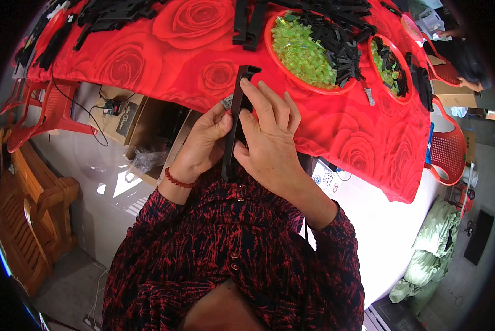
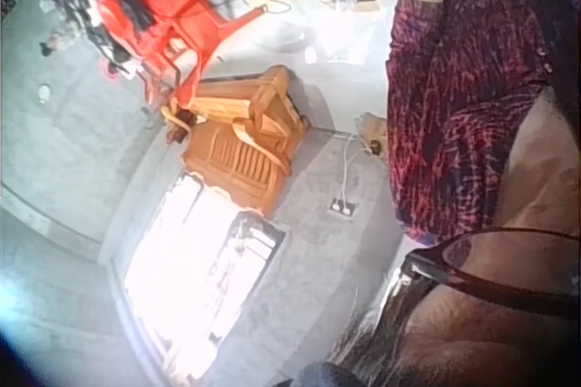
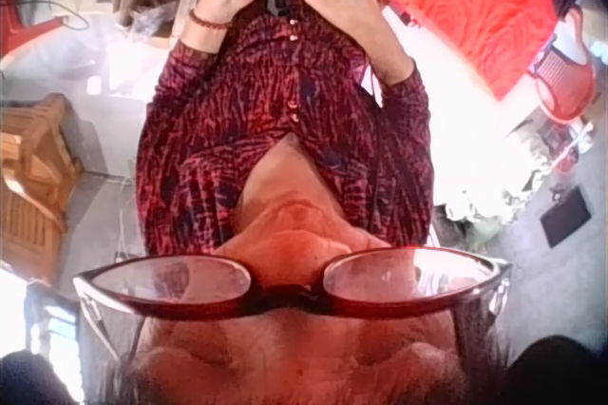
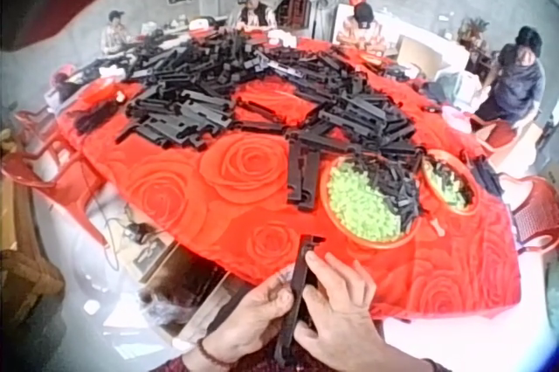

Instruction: The person assembles small plastic parts by hand, joining tiny green pieces to black plastic parts.

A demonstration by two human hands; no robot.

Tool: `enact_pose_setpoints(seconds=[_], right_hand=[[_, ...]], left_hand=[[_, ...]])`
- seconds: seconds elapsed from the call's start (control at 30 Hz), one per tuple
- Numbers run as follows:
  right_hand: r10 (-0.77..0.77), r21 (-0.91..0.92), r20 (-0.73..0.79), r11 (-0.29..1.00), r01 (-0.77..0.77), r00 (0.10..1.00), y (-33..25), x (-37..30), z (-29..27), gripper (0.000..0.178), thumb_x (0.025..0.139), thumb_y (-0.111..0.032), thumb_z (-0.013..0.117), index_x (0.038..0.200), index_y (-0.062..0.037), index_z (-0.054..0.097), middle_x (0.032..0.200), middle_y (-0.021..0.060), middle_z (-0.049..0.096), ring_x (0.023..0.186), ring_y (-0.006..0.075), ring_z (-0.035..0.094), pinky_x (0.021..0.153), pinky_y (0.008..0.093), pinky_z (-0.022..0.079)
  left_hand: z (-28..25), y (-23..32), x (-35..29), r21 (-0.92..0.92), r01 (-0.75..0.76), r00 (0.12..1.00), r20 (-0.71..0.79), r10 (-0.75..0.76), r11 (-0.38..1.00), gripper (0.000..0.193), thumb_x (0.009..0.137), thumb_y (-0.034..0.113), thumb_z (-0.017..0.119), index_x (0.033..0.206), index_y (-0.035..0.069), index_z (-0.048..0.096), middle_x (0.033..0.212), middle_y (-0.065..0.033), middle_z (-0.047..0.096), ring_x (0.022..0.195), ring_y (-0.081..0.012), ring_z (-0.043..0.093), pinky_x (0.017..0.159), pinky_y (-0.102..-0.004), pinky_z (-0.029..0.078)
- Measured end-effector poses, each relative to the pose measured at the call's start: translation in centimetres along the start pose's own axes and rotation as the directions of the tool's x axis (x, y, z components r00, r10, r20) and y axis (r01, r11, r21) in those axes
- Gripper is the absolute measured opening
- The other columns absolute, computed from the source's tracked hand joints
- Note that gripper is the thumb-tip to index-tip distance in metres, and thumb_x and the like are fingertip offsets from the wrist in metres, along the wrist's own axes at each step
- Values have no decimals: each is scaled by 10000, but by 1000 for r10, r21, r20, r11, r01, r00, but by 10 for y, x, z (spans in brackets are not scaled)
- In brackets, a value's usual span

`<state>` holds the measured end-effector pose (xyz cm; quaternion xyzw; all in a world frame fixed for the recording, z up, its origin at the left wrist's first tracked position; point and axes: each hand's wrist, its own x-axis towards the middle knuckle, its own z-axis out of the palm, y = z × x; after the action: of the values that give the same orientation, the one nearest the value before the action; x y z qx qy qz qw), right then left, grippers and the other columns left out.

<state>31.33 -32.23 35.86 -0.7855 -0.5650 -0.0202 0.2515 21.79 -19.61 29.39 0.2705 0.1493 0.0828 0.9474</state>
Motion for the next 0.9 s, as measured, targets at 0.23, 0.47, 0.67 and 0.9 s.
enact_pose_setpoints(seconds=[0.23, 0.47, 0.67, 0.9], right_hand=[[18, 7, 4, 1000, -18, 1000, 1, -2, 1, 411, 666, -112, 735, 1030, 28, 603, 1536, 99, 342, 1408, 350, 294, 1143, 575, 209], [121, 185, -25, 976, -115, 992, 13, -3, -2, 375, 689, -149, 776, 1021, -16, 662, 1509, 110, 401, 1372, 359, 336, 1112, 519, 242], [212, 387, 2, 901, -197, 977, 34, -8, 3, 370, 705, -163, 785, 1036, -29, 684, 1471, 130, 464, 1336, 355, 379, 1116, 471, 279], [380, 722, 215, 559, -408, 900, 40, -11, 5, 358, 715, -89, 740, 1057, 4, 686, 1433, 115, 487, 1318, 294, 424, 1111, 396, 332]], left_hand=[[-5, -1, 4, 33, -6, 1000, 12, 6, 999, 474, 995, 182, 615, 1390, 10, 418, 1106, -80, 655, 966, -165, 671, 817, -296, 567], [-2, 6, -1, 254, 23, 1000, -7, -22, 967, 618, 991, 205, 636, 1494, 30, 324, 1105, -73, 637, 988, -115, 620, 858, -259, 515], [3, -7, -4, 503, -192, 962, -71, 262, 843, 599, 971, 86, 619, 1493, 11, 335, 1192, -109, 614, 1065, -160, 604, 935, -295, 485], [12, 0, -10, 815, -570, 673, 534, 512, -101, 740, 748, -52, 722, 1429, -17, 434, 1284, -213, 560, 1188, -381, 562, 993, -426, 462]])
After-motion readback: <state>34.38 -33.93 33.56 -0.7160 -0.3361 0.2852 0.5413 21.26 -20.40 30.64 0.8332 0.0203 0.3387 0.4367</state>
